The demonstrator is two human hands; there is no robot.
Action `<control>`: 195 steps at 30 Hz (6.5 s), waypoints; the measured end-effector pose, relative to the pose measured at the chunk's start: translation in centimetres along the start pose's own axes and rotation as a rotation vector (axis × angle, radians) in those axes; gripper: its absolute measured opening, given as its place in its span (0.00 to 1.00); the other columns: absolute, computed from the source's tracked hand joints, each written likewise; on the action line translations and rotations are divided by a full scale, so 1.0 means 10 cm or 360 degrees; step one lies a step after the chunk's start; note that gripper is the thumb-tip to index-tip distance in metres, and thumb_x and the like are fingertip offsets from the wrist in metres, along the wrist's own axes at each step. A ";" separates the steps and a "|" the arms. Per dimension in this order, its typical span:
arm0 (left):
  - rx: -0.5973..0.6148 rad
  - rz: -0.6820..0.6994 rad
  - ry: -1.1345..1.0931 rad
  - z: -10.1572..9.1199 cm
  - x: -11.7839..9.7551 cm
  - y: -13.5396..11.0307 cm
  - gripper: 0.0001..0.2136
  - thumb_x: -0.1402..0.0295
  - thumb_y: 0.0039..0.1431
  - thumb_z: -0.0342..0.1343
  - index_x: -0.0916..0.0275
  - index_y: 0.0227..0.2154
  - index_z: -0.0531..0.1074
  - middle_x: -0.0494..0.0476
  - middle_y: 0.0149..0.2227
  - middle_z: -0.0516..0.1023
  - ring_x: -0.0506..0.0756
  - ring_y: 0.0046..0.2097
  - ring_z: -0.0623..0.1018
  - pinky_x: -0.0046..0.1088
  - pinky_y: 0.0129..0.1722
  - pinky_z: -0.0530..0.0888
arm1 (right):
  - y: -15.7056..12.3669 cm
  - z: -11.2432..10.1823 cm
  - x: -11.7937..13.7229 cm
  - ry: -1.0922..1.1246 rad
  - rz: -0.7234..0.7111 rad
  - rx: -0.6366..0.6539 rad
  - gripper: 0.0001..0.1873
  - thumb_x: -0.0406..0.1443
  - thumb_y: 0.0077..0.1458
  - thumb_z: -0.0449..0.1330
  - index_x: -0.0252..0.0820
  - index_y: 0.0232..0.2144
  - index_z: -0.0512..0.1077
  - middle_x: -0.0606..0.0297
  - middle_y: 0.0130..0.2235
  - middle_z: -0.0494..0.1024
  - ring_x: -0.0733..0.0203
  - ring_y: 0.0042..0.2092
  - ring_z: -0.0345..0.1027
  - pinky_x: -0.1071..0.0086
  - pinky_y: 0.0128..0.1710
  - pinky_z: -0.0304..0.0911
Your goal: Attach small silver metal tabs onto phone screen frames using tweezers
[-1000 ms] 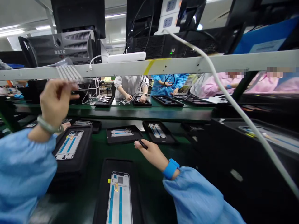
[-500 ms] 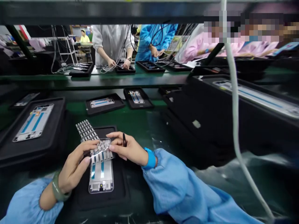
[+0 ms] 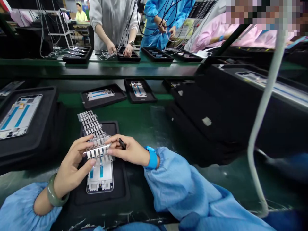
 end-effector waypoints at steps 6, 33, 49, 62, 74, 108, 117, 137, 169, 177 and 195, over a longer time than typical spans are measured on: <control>0.0082 0.0132 0.0355 0.06 0.00 -0.01 0.18 0.73 0.51 0.58 0.56 0.46 0.67 0.60 0.51 0.68 0.58 0.53 0.69 0.36 0.49 0.72 | 0.00 0.01 -0.01 0.0135 0.0022 -0.0129 0.12 0.38 0.49 0.62 0.37 0.37 0.72 0.69 0.28 0.71 0.72 0.29 0.63 0.75 0.31 0.61; -0.0215 -0.0071 0.0348 -0.05 -0.03 -0.07 0.03 0.67 0.50 0.59 0.57 0.26 0.77 0.50 0.29 0.80 0.52 0.31 0.79 0.25 0.33 0.77 | -0.15 0.13 0.26 -0.0540 -0.0535 -0.0345 0.07 0.36 0.52 0.60 0.37 0.25 0.73 0.64 0.26 0.75 0.68 0.28 0.69 0.75 0.29 0.64; 0.0968 -0.0094 -0.0936 0.42 -0.54 0.16 0.14 0.58 0.58 0.49 0.63 0.26 0.69 0.57 0.27 0.75 0.51 0.29 0.75 0.28 0.30 0.71 | 0.01 -0.06 0.56 -0.0640 -0.0361 0.0629 0.19 0.38 0.53 0.58 0.36 0.47 0.69 0.58 0.48 0.72 0.60 0.52 0.64 0.66 0.54 0.57; 0.0465 -0.0291 0.0131 0.64 -0.08 0.95 0.29 0.50 0.61 0.27 0.65 0.57 0.52 0.69 0.57 0.61 0.58 0.53 0.69 0.42 0.49 0.69 | -1.07 -0.75 0.27 -0.0012 0.1031 -0.0486 0.13 0.42 0.50 0.57 0.37 0.25 0.67 0.76 0.13 0.58 0.76 0.14 0.34 0.76 0.13 0.33; 0.1149 0.0597 0.1333 1.49 -0.13 0.37 0.25 0.53 0.61 0.38 0.59 0.57 0.57 0.64 0.61 0.58 0.63 0.61 0.58 0.48 0.58 0.56 | -0.67 -1.59 0.11 -0.0372 0.0455 -0.1117 0.27 0.51 0.57 0.46 0.36 0.25 0.70 0.64 0.25 0.70 0.71 0.22 0.62 0.75 0.22 0.63; 0.0861 0.0422 0.1464 1.85 0.00 0.73 0.25 0.54 0.58 0.45 0.68 0.53 0.63 0.71 0.58 0.61 0.67 0.54 0.64 0.56 0.54 0.53 | -0.09 -1.65 -0.56 0.0158 0.0428 -0.1207 0.05 0.30 0.51 0.59 0.37 0.28 0.64 0.71 0.20 0.71 0.71 0.19 0.67 0.77 0.19 0.69; 0.0674 0.0239 0.1045 1.54 -0.12 0.89 0.18 0.57 0.58 0.48 0.61 0.47 0.65 0.63 0.53 0.69 0.64 0.54 0.66 0.52 0.50 0.60 | -0.20 -1.41 -0.01 0.0588 0.0211 -0.1014 0.02 0.32 0.55 0.56 0.38 0.33 0.66 0.70 0.24 0.75 0.74 0.21 0.68 0.83 0.22 0.68; 0.0581 -0.0071 0.1100 -0.02 0.31 0.43 0.29 0.47 0.50 0.52 0.61 0.49 0.62 0.64 0.53 0.67 0.65 0.57 0.63 0.48 0.54 0.61 | 0.34 -0.37 0.06 0.0523 0.0188 -0.0587 0.16 0.40 0.43 0.65 0.37 0.33 0.68 0.69 0.25 0.75 0.69 0.24 0.71 0.76 0.25 0.71; -0.0570 -0.1014 0.1614 -0.44 1.14 1.36 0.24 0.56 0.53 0.48 0.74 0.44 0.65 0.78 0.50 0.63 0.72 0.54 0.61 0.54 0.50 0.60 | 0.54 0.00 -0.36 0.0211 0.0317 -0.0590 0.08 0.36 0.48 0.60 0.37 0.31 0.68 0.70 0.23 0.71 0.67 0.23 0.72 0.75 0.23 0.71; -0.0613 -0.1119 0.1763 -0.73 1.32 1.51 0.29 0.60 0.55 0.45 0.73 0.56 0.55 0.76 0.63 0.44 0.73 0.59 0.55 0.57 0.53 0.55 | 0.54 -0.02 -0.37 0.0217 0.0271 -0.0575 0.09 0.36 0.48 0.60 0.36 0.31 0.68 0.69 0.24 0.72 0.67 0.23 0.72 0.75 0.23 0.71; -0.0348 -0.0980 0.2037 -0.73 0.97 0.94 0.23 0.65 0.58 0.43 0.76 0.53 0.59 0.77 0.59 0.57 0.68 0.61 0.54 0.50 0.55 0.56 | 0.56 -0.04 -0.36 0.0330 0.0237 -0.0610 0.10 0.38 0.47 0.61 0.36 0.30 0.68 0.67 0.25 0.73 0.67 0.23 0.73 0.75 0.23 0.71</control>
Point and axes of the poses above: each hand's wrist, its own y-axis towards the middle knuckle, its own z-axis out of the palm, x = y × z, the point moved 6 cm from there along y, towards the middle knuckle
